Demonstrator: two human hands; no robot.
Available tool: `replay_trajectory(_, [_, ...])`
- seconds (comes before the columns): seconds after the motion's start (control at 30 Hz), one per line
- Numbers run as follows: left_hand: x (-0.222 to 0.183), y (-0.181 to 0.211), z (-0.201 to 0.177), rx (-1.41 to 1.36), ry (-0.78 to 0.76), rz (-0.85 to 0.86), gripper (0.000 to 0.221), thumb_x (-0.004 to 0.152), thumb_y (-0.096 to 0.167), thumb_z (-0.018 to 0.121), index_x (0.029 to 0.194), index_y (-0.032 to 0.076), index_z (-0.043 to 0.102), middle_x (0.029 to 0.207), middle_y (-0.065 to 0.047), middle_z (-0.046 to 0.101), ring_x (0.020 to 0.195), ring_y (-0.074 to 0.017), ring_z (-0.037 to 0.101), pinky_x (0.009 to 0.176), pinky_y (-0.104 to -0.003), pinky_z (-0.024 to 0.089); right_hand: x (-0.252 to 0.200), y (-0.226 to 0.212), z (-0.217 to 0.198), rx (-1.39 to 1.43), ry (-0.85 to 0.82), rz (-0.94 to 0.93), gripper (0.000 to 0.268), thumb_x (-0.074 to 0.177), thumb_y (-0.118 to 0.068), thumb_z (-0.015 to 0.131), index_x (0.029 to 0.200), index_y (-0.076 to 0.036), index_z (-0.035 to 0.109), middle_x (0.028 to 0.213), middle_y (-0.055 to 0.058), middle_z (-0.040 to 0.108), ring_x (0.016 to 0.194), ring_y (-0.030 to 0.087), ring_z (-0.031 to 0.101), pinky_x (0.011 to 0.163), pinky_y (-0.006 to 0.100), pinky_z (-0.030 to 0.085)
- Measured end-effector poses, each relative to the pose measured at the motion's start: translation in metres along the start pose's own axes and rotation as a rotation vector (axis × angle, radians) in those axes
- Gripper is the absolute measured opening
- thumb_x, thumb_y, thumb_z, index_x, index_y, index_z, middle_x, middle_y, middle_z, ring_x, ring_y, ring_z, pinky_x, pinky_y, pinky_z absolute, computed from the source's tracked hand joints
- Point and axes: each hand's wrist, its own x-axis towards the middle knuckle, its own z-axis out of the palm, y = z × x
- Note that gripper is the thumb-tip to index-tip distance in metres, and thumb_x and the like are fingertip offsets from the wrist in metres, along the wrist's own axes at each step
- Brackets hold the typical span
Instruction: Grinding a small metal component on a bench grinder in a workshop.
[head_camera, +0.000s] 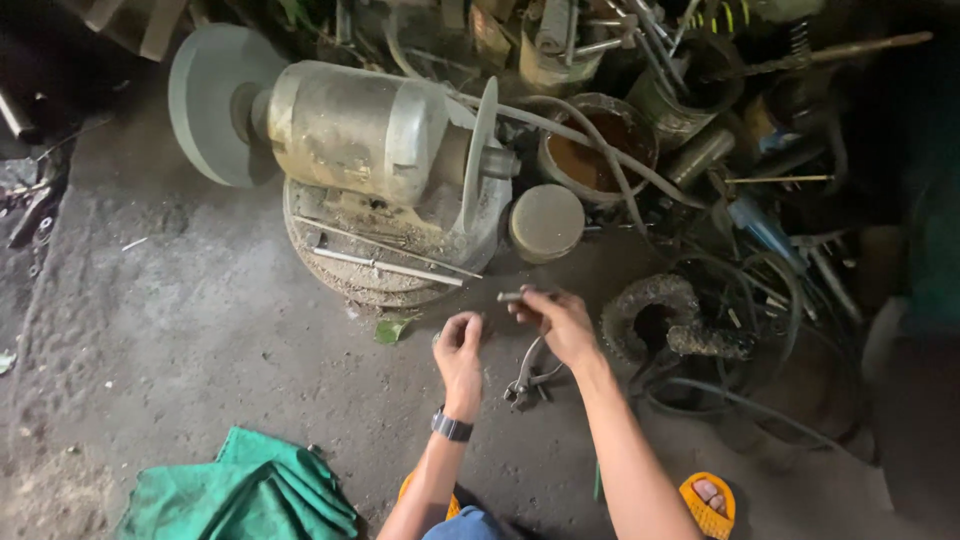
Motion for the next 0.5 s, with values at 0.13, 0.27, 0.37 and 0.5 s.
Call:
replay_trajectory(0.13, [0.011, 0.036, 0.014, -0.1, 0.009, -0.028, 0.022, 0.1, 0.017, 0.067, 0.108, -0.003, 0.073, 0.098, 0.001, 0.073, 0.079, -0.0063, 0.055, 0.069, -0.022, 0.044, -0.005, -0.015, 0.019, -0.049, -0.002, -0.053, 0.025, 0.097, -0.021, 0.068, 0.11, 0.001, 0.071, 0.092, 0.014, 0.075, 0.075, 0.023, 0.075, 0.063, 0.033, 0.06])
replay_trajectory(0.27, [0.017, 0.051, 0.019, -0.226, -0.006, -0.044, 0.021, 0.1, 0.017, 0.067, 0.109, -0.001, 0.071, 0.096, 0.0, 0.071, 0.082, -0.0076, 0.061, 0.073, -0.024, 0.05, -0.01, -0.021, 0.038, -0.137, -0.011, -0.107, 0.027, 0.097, -0.022, 0.07, 0.11, 0.002, 0.07, 0.09, 0.014, 0.075, 0.072, 0.022, 0.074, 0.063, 0.034, 0.06])
replay_trajectory(0.37, [0.016, 0.051, 0.02, -0.228, -0.025, -0.017, 0.02, 0.101, 0.017, 0.066, 0.109, -0.002, 0.071, 0.097, -0.001, 0.071, 0.085, -0.0081, 0.063, 0.077, -0.024, 0.053, -0.013, -0.021, 0.047, -0.145, -0.019, -0.102, 0.028, 0.096, -0.022, 0.071, 0.11, 0.002, 0.07, 0.091, 0.013, 0.075, 0.073, 0.021, 0.074, 0.064, 0.034, 0.061])
replay_trajectory(0.5, [0.016, 0.048, 0.02, -0.199, -0.023, 0.017, 0.02, 0.101, 0.016, 0.066, 0.11, -0.002, 0.07, 0.099, -0.002, 0.071, 0.087, -0.0088, 0.063, 0.079, -0.025, 0.054, -0.014, -0.014, 0.048, -0.136, -0.005, -0.086, 0.026, 0.095, -0.02, 0.071, 0.111, 0.002, 0.07, 0.093, 0.012, 0.075, 0.074, 0.021, 0.074, 0.064, 0.034, 0.061])
